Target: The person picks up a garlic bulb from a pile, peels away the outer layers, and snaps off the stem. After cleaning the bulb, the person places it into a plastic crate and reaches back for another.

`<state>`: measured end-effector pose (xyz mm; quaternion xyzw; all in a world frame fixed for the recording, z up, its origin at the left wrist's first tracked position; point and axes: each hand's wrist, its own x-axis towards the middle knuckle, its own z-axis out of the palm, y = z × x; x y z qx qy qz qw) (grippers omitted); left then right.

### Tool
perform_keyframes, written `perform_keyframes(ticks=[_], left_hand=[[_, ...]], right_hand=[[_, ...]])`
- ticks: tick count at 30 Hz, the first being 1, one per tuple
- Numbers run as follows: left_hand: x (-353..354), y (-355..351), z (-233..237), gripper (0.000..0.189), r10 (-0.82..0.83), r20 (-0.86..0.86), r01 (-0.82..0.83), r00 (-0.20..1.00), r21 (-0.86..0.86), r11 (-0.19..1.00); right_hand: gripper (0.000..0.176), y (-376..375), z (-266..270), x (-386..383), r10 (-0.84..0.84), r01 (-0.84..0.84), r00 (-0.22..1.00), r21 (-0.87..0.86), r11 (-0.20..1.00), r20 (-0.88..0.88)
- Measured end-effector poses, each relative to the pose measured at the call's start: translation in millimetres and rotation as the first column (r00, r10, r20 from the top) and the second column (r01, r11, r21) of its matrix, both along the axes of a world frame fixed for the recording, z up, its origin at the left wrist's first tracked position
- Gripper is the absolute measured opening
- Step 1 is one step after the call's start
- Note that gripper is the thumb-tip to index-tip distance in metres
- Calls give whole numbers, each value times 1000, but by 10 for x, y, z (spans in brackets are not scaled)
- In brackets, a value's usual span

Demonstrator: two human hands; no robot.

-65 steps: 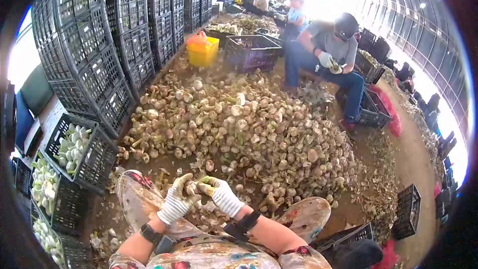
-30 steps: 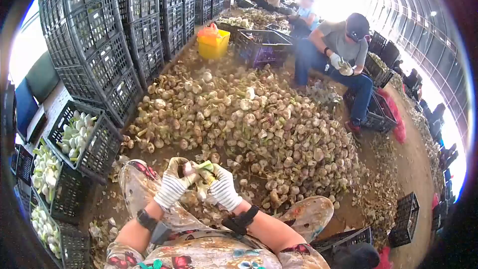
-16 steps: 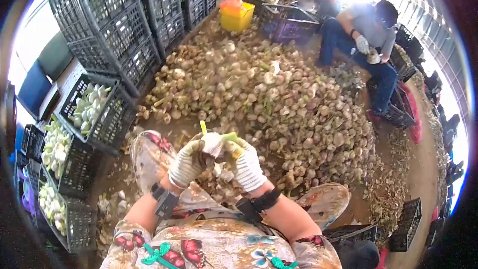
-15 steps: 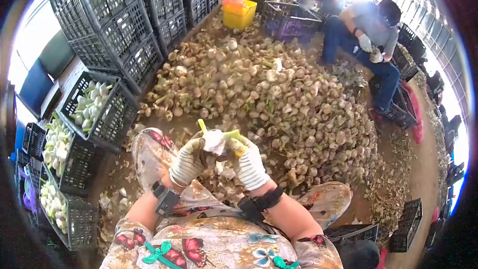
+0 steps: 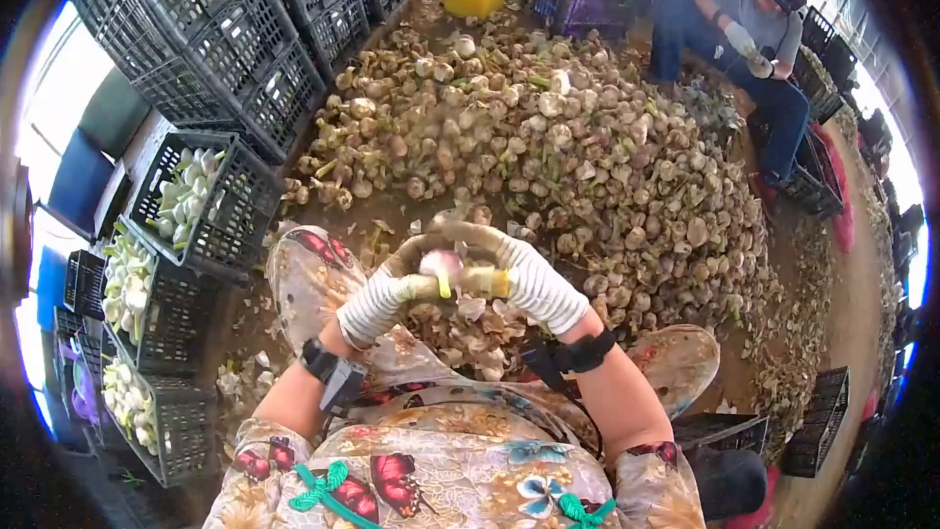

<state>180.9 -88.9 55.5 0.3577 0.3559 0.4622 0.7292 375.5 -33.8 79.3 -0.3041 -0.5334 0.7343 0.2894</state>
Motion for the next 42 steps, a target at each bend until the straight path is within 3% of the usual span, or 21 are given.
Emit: perform_keyframes(ticks=[2, 3, 6, 9, 13, 14, 17, 21, 25, 28, 30, 32, 33, 36, 38, 40, 41, 42], left_hand=[[17, 7, -86, 58, 86, -104, -78, 991, 78, 994], [21, -5, -86, 59, 144, -86, -141, 986, 48, 989], [44, -21, -200, 49, 254, -54, -247, 966, 109, 963], [151, -118, -133, 37, 350, -26, -330, 936, 278, 902], [184, -85, -178, 21, 516, -146, -451, 844, 328, 830], [126, -63, -167, 21, 492, -212, -443, 844, 240, 864], [114, -27, -216, 19, 552, -219, -446, 805, 390, 805], [131, -51, -187, 18, 570, -297, -356, 766, 543, 761], [87, -53, -160, 18, 482, -244, -357, 842, 419, 835], [93, -61, -103, 17, 482, -247, -361, 841, 408, 839], [114, -69, -13, 18, 459, -209, -379, 864, 331, 864], [112, -58, -61, 18, 537, -342, -331, 771, 505, 797], [109, -53, -96, 18, 580, -395, -291, 713, 585, 757], [111, -62, -186, 17, 602, -440, -315, 667, 565, 762], [116, -63, -227, 13, 592, -347, -371, 727, 528, 764], [41, -30, -245, 11, 603, -324, -414, 729, 492, 766], [9, -26, -231, 12, 554, -190, -445, 811, 415, 794], [-28, -26, -249, 14, 497, -116, -450, 860, 287, 846]], right_hand=[[53, -14, -67, -24, -10, 6, 998, 72, 997, 61], [45, -19, -143, -73, -118, 89, 989, 276, 957, 88], [35, -68, -193, -138, -236, 210, 969, 267, 941, 71], [32, -103, -331, -249, -357, 341, 934, 255, 905, 20], [24, -139, -433, -359, -397, 322, 916, 477, 818, 64], [23, -134, -419, -352, -372, 330, 926, 356, 874, 54], [20, -100, -363, -312, -305, 301, 951, -62, 951, -47], [16, -96, -378, -355, -367, 321, 928, 363, 875, 63], [17, -61, -325, -244, -279, 273, 957, 80, 959, 85], [19, -63, -286, -202, -280, 275, 960, -120, 954, -25], [18, -82, -357, -233, -321, 313, 946, 132, 940, 39], [16, -152, -368, -297, -399, 324, 911, 422, 847, 103], [12, -182, -329, -311, -398, 370, 917, 303, 878, 35], [12, -28, -611, -331, -490, 395, 869, 498, 772, 72], [15, 95, -827, -236, -492, 267, 828, 582, 768, 268], [16, 78, -730, -174, -388, 313, 882, 284, 906, 267], [22, 19, -609, -134, -293, 297, 938, 4, 955, 188], [24, -42, -508, -143, -276, 279, 952, -3, 960, 136]])
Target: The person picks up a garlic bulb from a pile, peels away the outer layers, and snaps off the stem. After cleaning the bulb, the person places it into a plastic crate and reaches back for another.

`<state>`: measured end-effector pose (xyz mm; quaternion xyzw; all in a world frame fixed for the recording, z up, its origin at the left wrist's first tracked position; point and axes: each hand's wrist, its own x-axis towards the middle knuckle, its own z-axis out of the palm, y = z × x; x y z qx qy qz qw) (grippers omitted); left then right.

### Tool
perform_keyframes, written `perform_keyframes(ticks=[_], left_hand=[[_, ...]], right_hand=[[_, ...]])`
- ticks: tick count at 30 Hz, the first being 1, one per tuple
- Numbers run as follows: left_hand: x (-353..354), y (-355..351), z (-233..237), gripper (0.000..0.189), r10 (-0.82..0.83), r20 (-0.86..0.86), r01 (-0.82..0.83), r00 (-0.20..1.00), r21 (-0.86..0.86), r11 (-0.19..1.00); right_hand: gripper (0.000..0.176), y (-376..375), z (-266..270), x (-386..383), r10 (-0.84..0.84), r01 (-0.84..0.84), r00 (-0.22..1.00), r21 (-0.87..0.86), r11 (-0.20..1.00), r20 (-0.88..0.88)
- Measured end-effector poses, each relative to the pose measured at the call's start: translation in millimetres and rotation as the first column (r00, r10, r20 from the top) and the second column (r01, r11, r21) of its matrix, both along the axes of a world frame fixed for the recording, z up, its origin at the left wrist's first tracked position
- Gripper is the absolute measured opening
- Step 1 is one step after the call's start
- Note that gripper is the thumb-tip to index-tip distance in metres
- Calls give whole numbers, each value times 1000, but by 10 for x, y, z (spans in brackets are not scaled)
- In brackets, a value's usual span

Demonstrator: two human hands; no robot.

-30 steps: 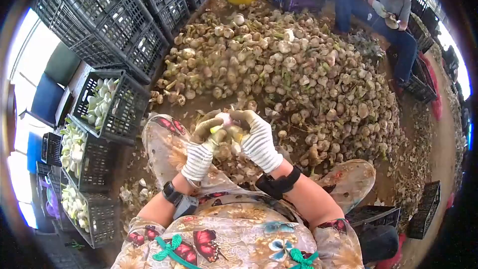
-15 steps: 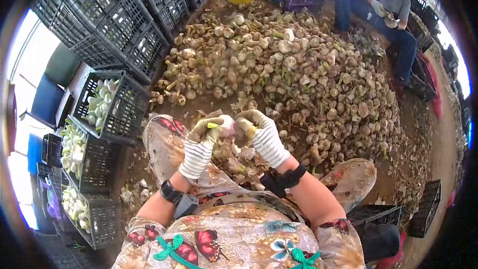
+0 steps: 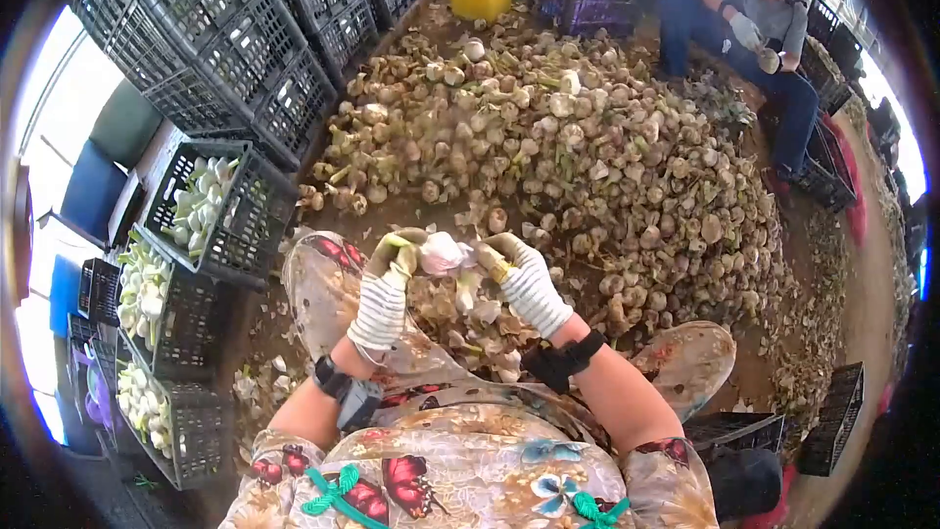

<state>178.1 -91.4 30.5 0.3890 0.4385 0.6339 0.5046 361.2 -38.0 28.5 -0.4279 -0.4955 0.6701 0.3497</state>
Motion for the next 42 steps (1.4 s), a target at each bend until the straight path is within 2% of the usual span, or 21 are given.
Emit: perform_keyframes(ticks=[2, 4, 6, 9, 10, 12, 13, 17, 18, 21, 23, 26, 28, 30, 31, 32, 34, 36, 40, 41, 42], left_hand=[[8, -4, 123, 15, -65, 288, 103, 955, -119, 988], [32, 35, 19, 16, -47, 160, 56, 986, -50, 997], [40, 27, -19, 16, -24, 96, 26, 995, -17, 1000], [10, 24, -8, 18, -8, 63, 6, 998, 39, 999], [10, 14, -11, 18, -31, 171, 27, 985, 25, 999], [-19, 48, 6, 20, -64, 380, 59, 923, 24, 998], [-77, 62, -17, 26, -117, 468, 113, 876, 37, 993], [-166, 57, -41, 32, -114, 642, 128, 759, 25, 992], [-144, 49, -12, 30, -75, 600, 97, 797, -4, 995], [-33, 51, 20, 21, -63, 441, 57, 895, 27, 998], [-73, 35, 68, 19, -104, 588, 99, 802, 41, 994], [-173, 35, 170, 18, -29, 673, 62, 739, -26, 998], [-257, -25, 230, 19, 64, 726, -21, 684, -68, 997], [-504, -129, 146, 25, 40, 694, -47, 719, -8, 999], [-572, -212, 213, 24, 74, 660, -141, 748, 49, 989], [-762, -257, 152, 23, 68, 776, -162, 627, 45, 986], [-1105, -461, 120, 20, 153, 780, -311, 607, 57, 949], [-1510, -749, 170, 15, 333, 836, -468, 435, -106, 877], [-2700, -1728, 445, 7, 407, 694, -748, 594, 291, 596], [-2712, -1965, 711, 15, 691, 636, -930, 345, 136, 340], [-2994, -2221, 537, 29, 651, 727, -975, 218, 135, 177]], right_hand=[[28, -67, 140, -66, 34, -31, 993, 29, 999, -111], [27, -167, 248, -203, -6, 25, 995, 190, 982, -101], [20, -208, 205, -268, -109, 56, 989, 429, 902, 99], [17, -128, 138, -300, -122, 123, 992, 205, 971, -20], [13, 37, -250, -268, -215, 158, 974, 483, 862, 65], [11, 126, -564, -96, -58, -40, 952, 311, 950, 301], [11, 100, -589, -40, -10, -113, 958, 407, 906, 288], [22, -25, 29, -60, 189, -182, 977, -68, 981, 99], [19, -47, 119, -98, 166, -171, 984, -75, 982, -68], [17, -142, 290, -263, 139, -138, 990, 138, 981, 4], [20, -162, 312, -326, 100, -97, 995, 116, 988, -18], [26, 163, -361, -164, -48, -84, 901, 281, 956, 432], [26, 91, -494, -38, 94, -239, 886, 275, 931, 453], [22, -35, -157, -155, 241, -264, 862, -13, 965, 446], [22, -82, -133, -220, 208, -230, 912, 20, 973, 353], [19, -34, -261, -242, 192, -250, 921, 136, 958, 339], [18, 124, -440, -190, 197, -338, 812, 166, 927, 549], [16, 261, -663, -128, 236, -452, 720, 183, 873, 652], [22, 390, -895, -145, 370, -419, 790, -11, 908, 490], [25, 450, -1007, -121, 400, -410, 798, -79, 908, 451], [31, 475, -1081, -112, 414, -403, 808, -119, 908, 420]])
